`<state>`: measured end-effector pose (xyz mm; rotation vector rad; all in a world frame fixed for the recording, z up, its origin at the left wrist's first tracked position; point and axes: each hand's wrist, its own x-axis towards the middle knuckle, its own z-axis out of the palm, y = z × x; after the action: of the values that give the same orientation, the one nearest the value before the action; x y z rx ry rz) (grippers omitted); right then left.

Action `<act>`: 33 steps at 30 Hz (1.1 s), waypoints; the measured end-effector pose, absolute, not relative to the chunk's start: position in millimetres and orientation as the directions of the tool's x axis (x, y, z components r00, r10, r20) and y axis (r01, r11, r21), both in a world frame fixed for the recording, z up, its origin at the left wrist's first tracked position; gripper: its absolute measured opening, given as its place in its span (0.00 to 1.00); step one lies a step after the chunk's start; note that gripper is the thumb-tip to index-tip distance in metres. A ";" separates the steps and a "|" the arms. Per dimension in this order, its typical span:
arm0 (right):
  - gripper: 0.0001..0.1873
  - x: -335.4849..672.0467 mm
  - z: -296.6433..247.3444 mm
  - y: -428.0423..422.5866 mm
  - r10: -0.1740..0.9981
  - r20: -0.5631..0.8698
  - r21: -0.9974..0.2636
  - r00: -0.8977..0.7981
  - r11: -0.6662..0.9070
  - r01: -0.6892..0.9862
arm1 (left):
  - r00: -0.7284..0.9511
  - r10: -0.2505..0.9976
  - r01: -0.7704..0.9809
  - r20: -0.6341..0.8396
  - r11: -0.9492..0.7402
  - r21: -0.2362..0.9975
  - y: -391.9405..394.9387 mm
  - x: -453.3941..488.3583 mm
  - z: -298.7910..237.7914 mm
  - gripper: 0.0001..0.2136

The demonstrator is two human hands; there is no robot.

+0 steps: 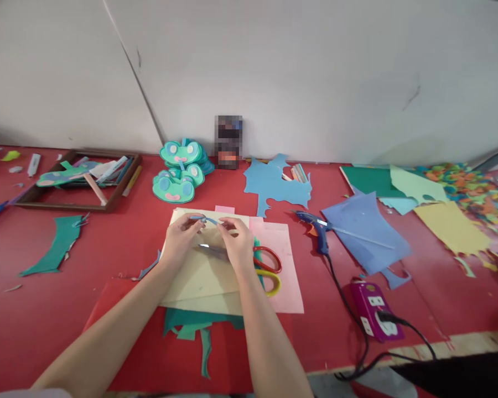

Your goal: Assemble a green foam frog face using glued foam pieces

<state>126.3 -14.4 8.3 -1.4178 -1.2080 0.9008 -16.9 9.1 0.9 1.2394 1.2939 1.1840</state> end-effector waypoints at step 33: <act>0.09 126.9 8.6 -13.7 1.000 -0.018 -0.985 0.025 -0.022 0.173 | 0.114 0.992 0.058 0.050 -0.057 0.997 3.6 -16.3 8.2 0.07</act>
<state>126.9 -13.7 8.6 -1.3621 -1.3094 1.1192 -16.3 3.6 8.2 1.3452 1.1440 1.1348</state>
